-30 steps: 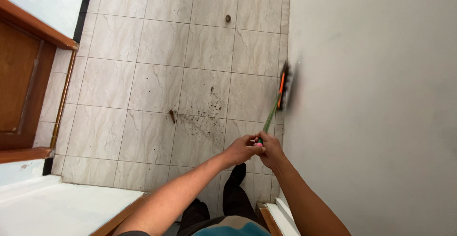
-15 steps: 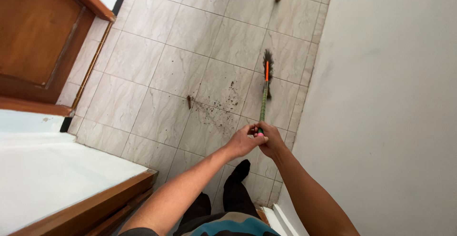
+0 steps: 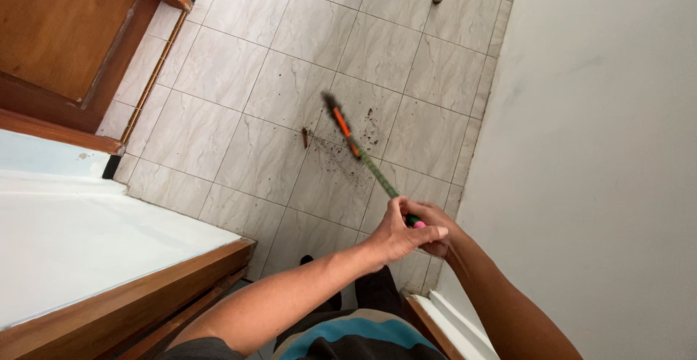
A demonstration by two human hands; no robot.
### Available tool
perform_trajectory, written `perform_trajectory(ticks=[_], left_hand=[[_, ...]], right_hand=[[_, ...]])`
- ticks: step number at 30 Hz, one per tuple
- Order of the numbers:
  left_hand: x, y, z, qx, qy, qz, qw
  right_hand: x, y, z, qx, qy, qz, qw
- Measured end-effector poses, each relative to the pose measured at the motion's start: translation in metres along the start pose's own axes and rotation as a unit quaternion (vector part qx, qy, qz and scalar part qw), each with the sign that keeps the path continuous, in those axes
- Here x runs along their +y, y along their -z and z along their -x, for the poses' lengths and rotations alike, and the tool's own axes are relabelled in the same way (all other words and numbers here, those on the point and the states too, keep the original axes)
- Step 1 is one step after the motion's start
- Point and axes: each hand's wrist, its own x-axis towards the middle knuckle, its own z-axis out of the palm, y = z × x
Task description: The person sweeps debris and dust on a tiled floor using a broom, moving the pile toward a doorway.
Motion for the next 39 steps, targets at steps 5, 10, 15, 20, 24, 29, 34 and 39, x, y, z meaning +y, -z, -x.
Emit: perform_trajectory(ticks=[5,10,15,20,24,29,34,39], left_hand=[[-0.022,0.014,0.059,0.034,0.062,0.000,0.997],[-0.054,0.031,0.052,0.019,0.100,0.003,0.995],[-0.089,0.044,0.007,0.002,-0.008,0.019,1.000],[-0.111,0.048,-0.023,0.016,-0.038,0.015,0.999],[-0.119,0.024,-0.009,0.005,-0.068,-0.030,0.997],[-0.092,-0.059,0.041,-0.008,-0.132,0.054,0.990],[-0.050,-0.115,0.062,0.034,0.020,0.021,0.999],[-0.051,-0.138,0.051,0.007,0.064,0.128,0.990]], right_hand=[[0.058,-0.036,0.002,-0.025,-0.042,0.003,0.999],[0.089,-0.034,-0.031,-0.018,-0.073,-0.002,0.997],[0.075,-0.024,-0.059,0.109,-0.070,0.078,0.989],[0.066,-0.019,-0.063,0.086,0.022,-0.005,0.996],[0.068,-0.006,-0.031,0.043,0.007,0.059,0.997],[0.055,0.011,0.043,0.015,-0.023,0.168,0.985],[0.044,0.037,0.098,0.004,-0.085,0.169,0.982],[0.051,0.063,0.091,0.077,-0.132,0.164,0.975]])
